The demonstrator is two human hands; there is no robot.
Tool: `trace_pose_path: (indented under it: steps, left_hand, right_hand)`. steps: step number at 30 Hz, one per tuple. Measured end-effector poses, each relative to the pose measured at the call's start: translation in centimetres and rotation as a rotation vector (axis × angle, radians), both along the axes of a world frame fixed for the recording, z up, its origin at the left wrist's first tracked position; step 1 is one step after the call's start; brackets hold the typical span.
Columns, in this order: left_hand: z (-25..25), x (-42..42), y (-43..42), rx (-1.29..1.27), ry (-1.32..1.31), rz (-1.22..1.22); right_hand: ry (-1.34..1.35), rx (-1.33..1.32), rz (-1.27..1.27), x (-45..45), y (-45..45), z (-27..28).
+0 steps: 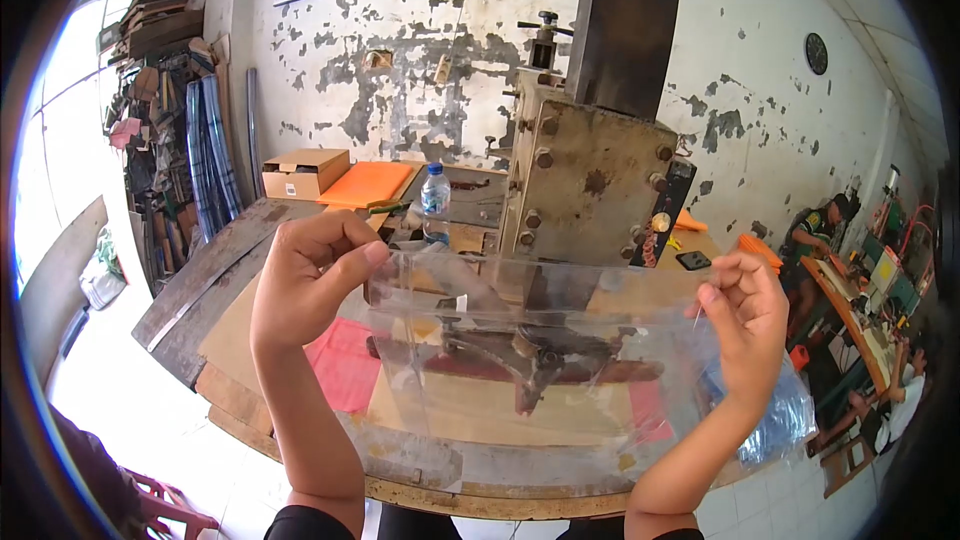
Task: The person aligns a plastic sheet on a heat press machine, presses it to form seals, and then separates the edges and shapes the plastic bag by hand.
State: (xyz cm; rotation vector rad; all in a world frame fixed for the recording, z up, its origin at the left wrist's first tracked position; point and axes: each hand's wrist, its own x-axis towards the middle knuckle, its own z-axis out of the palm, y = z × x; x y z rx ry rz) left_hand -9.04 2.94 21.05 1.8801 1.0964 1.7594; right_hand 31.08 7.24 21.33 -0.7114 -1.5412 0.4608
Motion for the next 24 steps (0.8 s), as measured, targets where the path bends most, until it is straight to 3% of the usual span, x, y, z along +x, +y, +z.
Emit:
trace_pose_path:
  steps: [4,8,10,12,14,20,24]
  left_hand:
    - [0.2,0.2,0.2,-0.019,-0.025,-0.024]
    - [0.3,0.4,0.2,-0.002,0.002,0.141]
    - [0.4,0.6,0.0,0.11,0.215,0.353]
    - [1.0,1.9,-0.9,0.063,0.2,0.351]
    - [1.2,3.5,-1.3,0.274,0.364,0.529]
    - [1.1,5.7,-1.1,0.449,0.509,0.474]
    - [0.7,6.3,-0.8,0.363,0.483,0.395]
  right_hand:
    - [-0.062,-0.006,-0.014,0.0,-0.1,0.2]
    - [-0.066,-0.008,-0.017,-0.5,-0.2,0.2]
    - [0.061,0.097,0.041,-1.2,0.2,-0.2]
    - [0.075,0.11,0.02,-2.4,-0.1,-0.2]
    - [0.085,0.121,0.011,-3.4,-0.2,-0.4]
    - [0.112,0.11,0.113,-5.3,-0.1,-1.1]
    - [0.131,0.088,0.138,-5.9,-0.1,-1.2]
